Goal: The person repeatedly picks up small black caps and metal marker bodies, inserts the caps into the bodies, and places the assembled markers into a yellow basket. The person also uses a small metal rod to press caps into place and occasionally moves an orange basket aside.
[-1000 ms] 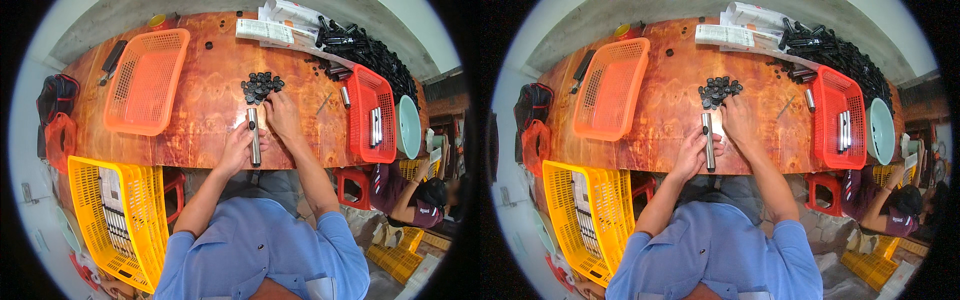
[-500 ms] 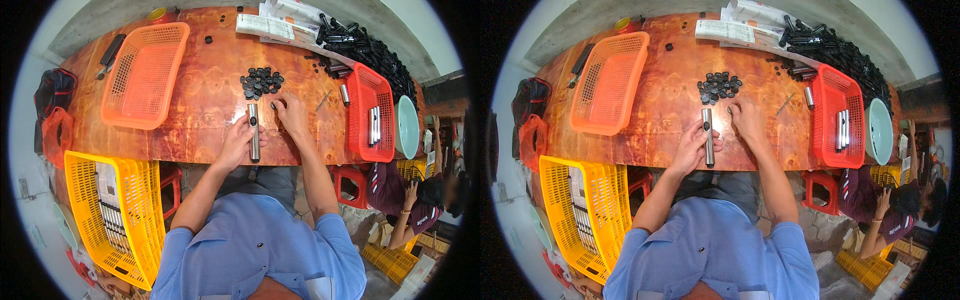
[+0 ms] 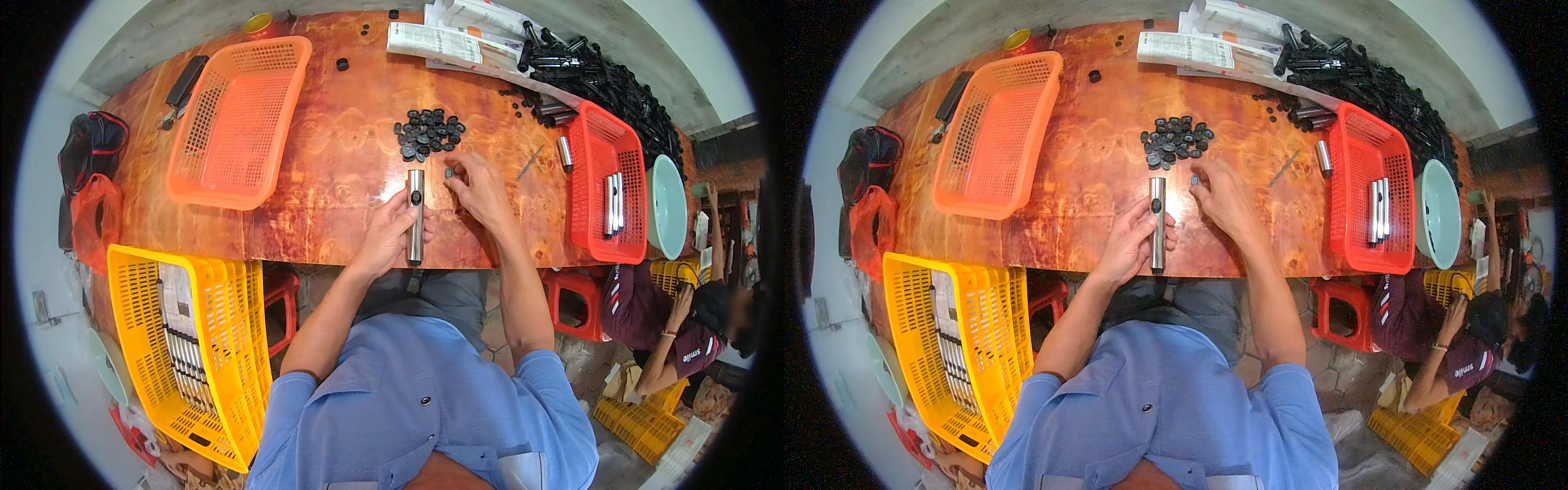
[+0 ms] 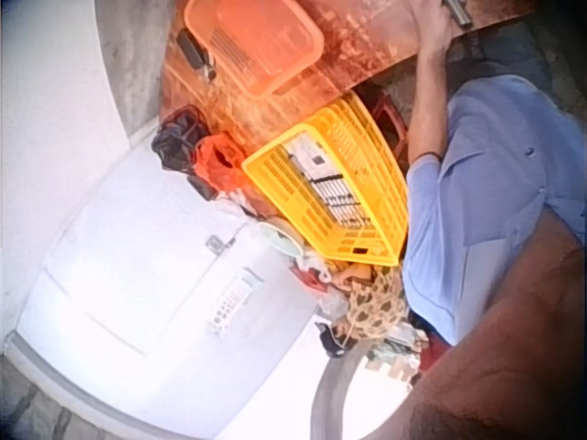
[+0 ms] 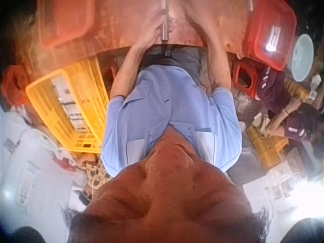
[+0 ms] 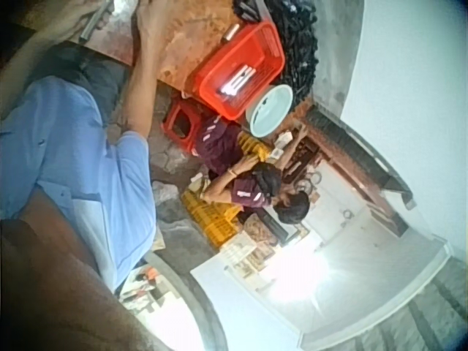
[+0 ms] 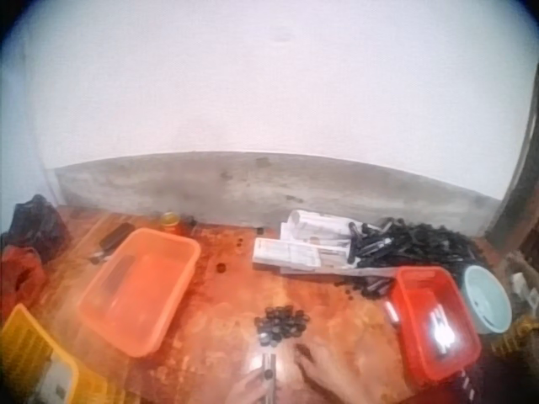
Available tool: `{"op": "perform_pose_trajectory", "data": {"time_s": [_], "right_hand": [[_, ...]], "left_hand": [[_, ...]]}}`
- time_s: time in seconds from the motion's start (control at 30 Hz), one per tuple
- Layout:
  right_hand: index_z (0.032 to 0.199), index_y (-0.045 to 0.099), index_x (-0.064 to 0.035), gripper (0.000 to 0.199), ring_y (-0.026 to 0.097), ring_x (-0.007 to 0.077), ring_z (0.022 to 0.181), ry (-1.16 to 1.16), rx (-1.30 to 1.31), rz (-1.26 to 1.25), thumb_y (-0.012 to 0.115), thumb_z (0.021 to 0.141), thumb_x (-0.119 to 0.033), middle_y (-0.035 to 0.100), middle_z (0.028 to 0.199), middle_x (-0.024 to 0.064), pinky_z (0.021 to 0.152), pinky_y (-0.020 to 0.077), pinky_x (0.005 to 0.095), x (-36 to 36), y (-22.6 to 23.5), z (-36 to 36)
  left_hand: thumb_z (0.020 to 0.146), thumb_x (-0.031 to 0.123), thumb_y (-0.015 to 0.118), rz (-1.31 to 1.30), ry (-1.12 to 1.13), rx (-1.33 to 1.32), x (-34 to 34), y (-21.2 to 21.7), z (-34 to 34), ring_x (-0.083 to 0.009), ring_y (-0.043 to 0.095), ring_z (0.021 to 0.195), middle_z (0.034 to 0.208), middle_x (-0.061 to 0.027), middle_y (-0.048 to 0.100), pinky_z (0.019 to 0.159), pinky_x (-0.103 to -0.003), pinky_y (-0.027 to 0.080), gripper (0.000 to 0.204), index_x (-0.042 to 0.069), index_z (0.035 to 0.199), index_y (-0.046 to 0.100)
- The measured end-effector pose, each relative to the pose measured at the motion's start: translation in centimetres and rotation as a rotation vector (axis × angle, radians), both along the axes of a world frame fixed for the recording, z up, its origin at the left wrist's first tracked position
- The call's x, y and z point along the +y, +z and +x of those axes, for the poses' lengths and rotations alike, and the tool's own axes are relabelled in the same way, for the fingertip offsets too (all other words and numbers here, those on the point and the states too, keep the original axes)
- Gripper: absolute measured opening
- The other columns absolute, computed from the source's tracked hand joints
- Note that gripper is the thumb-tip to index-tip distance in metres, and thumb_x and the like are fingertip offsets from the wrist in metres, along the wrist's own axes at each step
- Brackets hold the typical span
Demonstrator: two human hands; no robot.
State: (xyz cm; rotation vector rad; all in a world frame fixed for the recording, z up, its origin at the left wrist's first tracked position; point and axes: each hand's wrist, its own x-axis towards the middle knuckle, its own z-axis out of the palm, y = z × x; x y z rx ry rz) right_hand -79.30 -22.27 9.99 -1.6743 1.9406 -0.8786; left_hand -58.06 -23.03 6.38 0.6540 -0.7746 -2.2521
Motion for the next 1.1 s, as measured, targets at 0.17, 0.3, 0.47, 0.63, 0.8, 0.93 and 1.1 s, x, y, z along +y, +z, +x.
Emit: {"op": "perform_pose_trajectory", "data": {"time_s": [0.17, 0.3, 0.47, 0.63, 0.8, 0.93, 1.1], "right_hand": [[0.109, 0.069, -0.0018, 0.025, 0.065, 0.0382, 0.095, -0.010, 0.072, 0.022, 0.071, 0.086, -0.009, 0.066, 0.100, 0.0193, 0.083, 0.0518, 0.0450, 0.3, -0.4, 0.0], [0.107, 0.070, -0.0016, 0.023, 0.066, 0.0356, 0.094, -0.017, 0.099, -0.014, 0.071, 0.086, -0.009, 0.066, 0.099, 0.0185, 0.082, 0.0520, 0.0441, 0.6, -0.5, 0.2], [0.106, 0.070, -0.0005, 0.022, 0.067, 0.0292, 0.087, 0.013, -0.161, -0.076, 0.072, 0.085, -0.008, 0.066, 0.095, 0.0156, 0.076, 0.0531, 0.0398, 2.0, 1.4, 1.8], [0.104, 0.069, -0.0010, 0.020, 0.067, 0.0310, 0.080, 0.127, -0.129, -0.238, 0.073, 0.084, -0.006, 0.065, 0.090, 0.0146, 0.070, 0.0534, 0.0388, 3.3, 2.5, 4.4], [0.101, 0.069, -0.0038, 0.018, 0.066, 0.0326, 0.081, 0.177, 0.120, -0.352, 0.073, 0.084, -0.009, 0.064, 0.087, 0.0128, 0.071, 0.0528, 0.0412, 3.6, 2.5, 5.0], [0.100, 0.073, -0.0096, 0.019, 0.067, 0.0265, 0.079, 0.148, 0.347, -0.367, 0.073, 0.082, -0.013, 0.067, 0.088, 0.0073, 0.068, 0.0536, 0.0378, 4.3, 2.0, 4.5], [0.105, 0.070, -0.0080, 0.029, 0.067, 0.0277, 0.085, 0.215, 0.291, -0.506, 0.071, 0.077, -0.013, 0.065, 0.094, 0.0087, 0.072, 0.0545, 0.0392, 4.9, 2.6, 5.0]], "left_hand": [[0.106, 0.015, 0.053, -0.002, -0.005, -0.010, 0.0, -0.1, 0.0, -0.0229, 0.068, 0.091, 0.110, -0.0158, 0.063, 0.082, -0.036, 0.061, 0.039, -0.003, 0.140, 0.043], [0.107, 0.016, 0.052, -0.014, -0.020, -0.031, -0.1, 0.4, -0.1, -0.0227, 0.069, 0.092, 0.111, -0.0153, 0.063, 0.083, -0.037, 0.061, 0.038, -0.003, 0.139, 0.045], [0.107, 0.014, 0.051, 0.004, 0.002, 0.017, 0.0, 0.0, -0.1, -0.0225, 0.068, 0.098, 0.116, -0.0136, 0.062, 0.087, -0.038, 0.061, 0.040, -0.002, 0.142, 0.044], [0.106, 0.009, 0.049, 0.014, -0.018, 0.053, 0.0, 1.0, -0.1, -0.0205, 0.066, 0.109, 0.125, -0.0117, 0.061, 0.094, -0.038, 0.058, 0.046, -0.001, 0.150, 0.039], [0.105, 0.006, 0.050, 0.002, 0.034, -0.010, 0.4, 0.7, -0.3, -0.0178, 0.061, 0.119, 0.132, -0.0104, 0.058, 0.099, -0.035, 0.055, 0.050, 0.000, 0.152, 0.037], [0.105, 0.005, 0.048, 0.003, -0.017, -0.107, 0.4, 1.3, -0.3, -0.0190, 0.056, 0.126, 0.141, -0.0108, 0.054, 0.104, -0.034, 0.050, 0.047, 0.002, 0.151, 0.039], [0.105, 0.010, 0.051, 0.074, 0.096, -0.043, 0.9, -0.3, 0.6, -0.0213, 0.057, 0.125, 0.137, -0.0114, 0.056, 0.104, -0.035, 0.050, 0.037, 0.002, 0.141, 0.047]]}}
